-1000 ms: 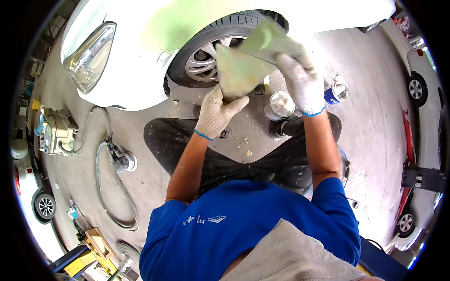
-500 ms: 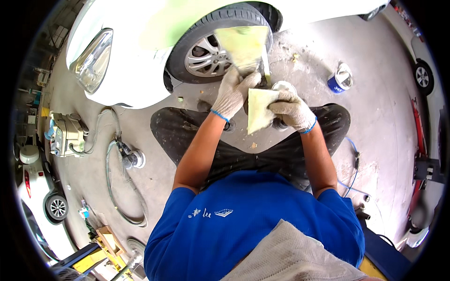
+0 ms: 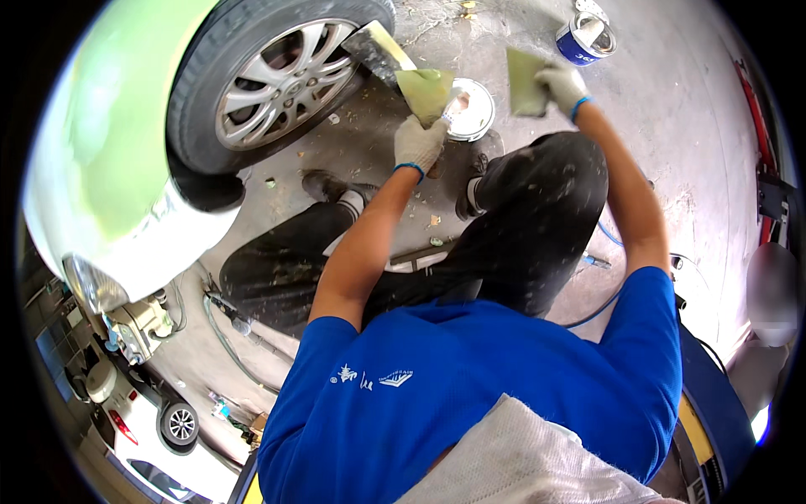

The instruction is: The person applies body filler to the front fender of a white car using a putty knife and a sanding block. They spread the filler, smooth it, and sand the area around the wheel arch.

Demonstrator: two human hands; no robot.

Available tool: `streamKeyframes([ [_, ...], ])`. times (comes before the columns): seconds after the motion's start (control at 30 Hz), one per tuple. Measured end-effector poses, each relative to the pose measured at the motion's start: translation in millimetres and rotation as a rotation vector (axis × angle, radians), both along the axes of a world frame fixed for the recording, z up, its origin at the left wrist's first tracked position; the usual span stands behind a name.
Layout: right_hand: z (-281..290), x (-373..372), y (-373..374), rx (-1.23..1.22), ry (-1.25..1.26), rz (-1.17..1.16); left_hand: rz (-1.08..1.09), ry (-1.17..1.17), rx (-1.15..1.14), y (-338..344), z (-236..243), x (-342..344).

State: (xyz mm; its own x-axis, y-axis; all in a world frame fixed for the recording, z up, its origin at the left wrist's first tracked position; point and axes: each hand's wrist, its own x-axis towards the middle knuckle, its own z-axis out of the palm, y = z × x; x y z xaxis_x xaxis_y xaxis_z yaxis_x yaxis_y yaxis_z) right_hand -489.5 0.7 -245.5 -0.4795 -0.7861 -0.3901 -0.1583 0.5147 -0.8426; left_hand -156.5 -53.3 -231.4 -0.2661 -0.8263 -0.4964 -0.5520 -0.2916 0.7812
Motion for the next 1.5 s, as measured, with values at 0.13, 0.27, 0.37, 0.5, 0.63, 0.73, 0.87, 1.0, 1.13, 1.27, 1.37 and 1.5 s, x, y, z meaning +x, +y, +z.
streamKeyframes([
  [0.13, -130.2, 48.9, 15.3, 0.118, -0.537, -0.409, -0.076, -0.003, 0.103, -13.6, -90.8, -30.6],
  [0.27, -169.1, 86.4, 17.1, 0.142, -0.318, -0.361, -0.368, -0.285, -0.090, -27.3, -135.3, -36.2],
  [0.37, -184.2, 87.5, 25.5, 0.160, -0.156, -0.195, -0.556, -0.378, -0.125, -37.7, -108.1, -40.2],
  [0.5, -177.1, 89.1, 29.8, 0.163, -0.374, -0.253, -0.490, -0.289, -0.236, -31.1, -74.9, -19.1],
  [0.63, -146.0, 93.1, 38.6, 0.145, -0.640, -0.318, -0.973, -0.304, 0.227, 46.6, -95.9, 27.6],
  [0.73, -153.0, 85.3, 60.9, 0.169, -0.888, -0.439, -1.606, -0.072, 0.073, 161.3, -166.7, 80.0],
  [0.87, -163.4, 76.1, 88.3, 0.229, -0.788, -0.564, -1.809, -0.290, -0.448, 141.2, -131.4, 34.1],
  [1.0, -125.9, 56.0, 104.7, 0.361, -0.550, -0.670, -1.645, -0.338, -0.512, 140.9, -93.8, 26.5],
  [1.13, -88.8, 11.3, 98.1, 0.229, -0.409, -0.636, -1.485, -0.361, -0.154, 119.8, -80.5, -5.1],
  [1.27, -54.9, -53.2, 50.1, 0.032, -0.252, -0.566, -1.147, -0.430, 0.316, 105.5, -65.7, -21.9],
  [1.37, -3.0, -89.6, -31.5, -0.149, -0.143, -0.419, -0.907, -0.396, 0.241, 97.1, -40.5, -11.9],
  [1.5, 104.5, -37.9, -149.4, -0.296, -0.128, -0.007, -0.407, -0.030, -0.034, 89.5, 21.8, 38.0],
])
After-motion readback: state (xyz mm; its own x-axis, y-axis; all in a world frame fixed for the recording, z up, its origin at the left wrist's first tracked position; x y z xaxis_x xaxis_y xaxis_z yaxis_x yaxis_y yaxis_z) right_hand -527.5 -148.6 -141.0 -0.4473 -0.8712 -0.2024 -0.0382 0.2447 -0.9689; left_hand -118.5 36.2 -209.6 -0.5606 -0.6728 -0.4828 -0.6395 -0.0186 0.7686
